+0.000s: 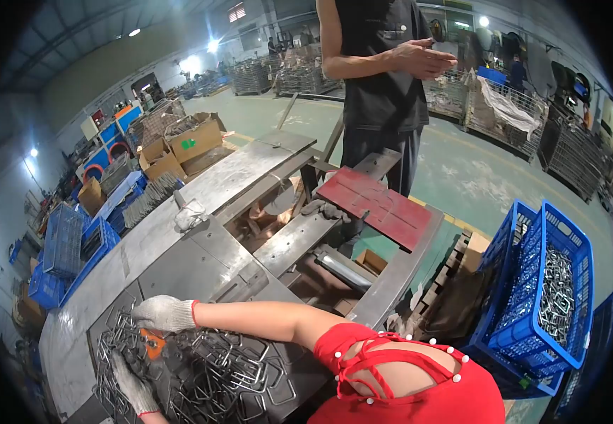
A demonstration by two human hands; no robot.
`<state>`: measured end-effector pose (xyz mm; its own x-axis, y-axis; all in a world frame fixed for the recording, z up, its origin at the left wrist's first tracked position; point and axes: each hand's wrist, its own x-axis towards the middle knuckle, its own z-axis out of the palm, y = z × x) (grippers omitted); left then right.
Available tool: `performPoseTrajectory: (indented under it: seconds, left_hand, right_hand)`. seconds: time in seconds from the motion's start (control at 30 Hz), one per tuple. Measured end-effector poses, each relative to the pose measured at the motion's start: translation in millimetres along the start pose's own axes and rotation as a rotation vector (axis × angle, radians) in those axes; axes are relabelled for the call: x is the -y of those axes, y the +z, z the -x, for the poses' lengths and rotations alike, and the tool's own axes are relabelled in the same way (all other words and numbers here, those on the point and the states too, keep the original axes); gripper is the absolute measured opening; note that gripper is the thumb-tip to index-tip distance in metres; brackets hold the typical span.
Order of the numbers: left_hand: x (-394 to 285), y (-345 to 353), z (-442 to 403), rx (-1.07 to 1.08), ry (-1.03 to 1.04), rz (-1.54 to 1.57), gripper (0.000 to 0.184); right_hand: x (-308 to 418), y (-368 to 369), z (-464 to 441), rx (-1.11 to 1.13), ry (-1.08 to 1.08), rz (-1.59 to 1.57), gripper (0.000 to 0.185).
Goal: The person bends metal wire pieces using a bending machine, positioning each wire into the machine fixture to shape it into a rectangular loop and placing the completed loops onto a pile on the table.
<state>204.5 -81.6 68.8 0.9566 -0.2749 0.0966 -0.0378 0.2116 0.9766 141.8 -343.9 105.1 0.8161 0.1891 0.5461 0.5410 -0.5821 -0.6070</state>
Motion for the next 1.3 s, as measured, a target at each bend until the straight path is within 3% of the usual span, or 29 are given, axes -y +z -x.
performPoseTrajectory:
  seconds: [0.07, 0.13, 0.27, 0.37, 0.53, 0.67, 0.77, 0.8, 0.9, 0.93, 1.03, 1.07, 1.2, 1.3]
  left_hand:
    - [12, -25, -15, 0.041, -0.044, -0.002, 0.051]
    - [8, -1, -6, -0.019, 0.044, 0.047, 0.051]
    - [5, -2, -3, -0.01, 0.04, 0.072, 0.048]
    - [4, 11, 1, -0.016, 0.061, 0.09, 0.046]
    - [13, -9, -9, 0.043, 0.113, -0.016, 0.047]
    - [13, -6, -9, -0.026, -0.021, 0.092, 0.043]
    - [42, -48, -32, 0.033, 0.017, 0.165, 0.047]
    - [38, -53, -34, 0.057, -0.06, 0.163, 0.054]
    - [36, -62, -36, 0.195, -0.034, 0.157, 0.031]
    - [49, -99, -60, 0.561, -0.07, 0.324, 0.033]
    - [25, -47, -7, 0.003, 0.385, -0.55, 0.068]
    - [8, -21, 5, -0.04, 0.114, -0.146, 0.054]
    - [-12, 44, 36, -0.187, 0.147, -0.149, 0.051]
    - [-16, 40, 29, -0.228, -0.001, -0.015, 0.048]
  right_hand:
    - [-7, 7, -1, -0.04, -0.056, 0.015, 0.024]
    - [-23, 19, -6, -0.072, -0.128, 0.047, 0.024]
    - [-15, 18, -5, -0.015, -0.142, 0.133, 0.025]
    - [-15, 14, -9, 0.024, -0.06, 0.009, 0.025]
    - [-20, 16, -12, 0.002, -0.126, 0.057, 0.025]
    - [-20, 18, -10, -0.006, -0.16, 0.05, 0.025]
    - [-35, 27, -20, -0.001, -0.166, 0.039, 0.027]
    - [-32, 24, -22, 0.015, -0.128, 0.038, 0.028]
    - [-38, 28, -18, -0.018, -0.159, 0.003, 0.027]
    - [-29, 22, -13, -0.017, -0.157, -0.003, 0.027]
    - [-16, 18, -6, -0.04, -0.136, -0.003, 0.026]
    - [-18, 23, -9, -0.044, -0.122, 0.003, 0.025]
    - [-17, 16, -11, -0.021, -0.071, -0.024, 0.023]
    - [-21, 18, -11, -0.041, -0.09, -0.027, 0.024]
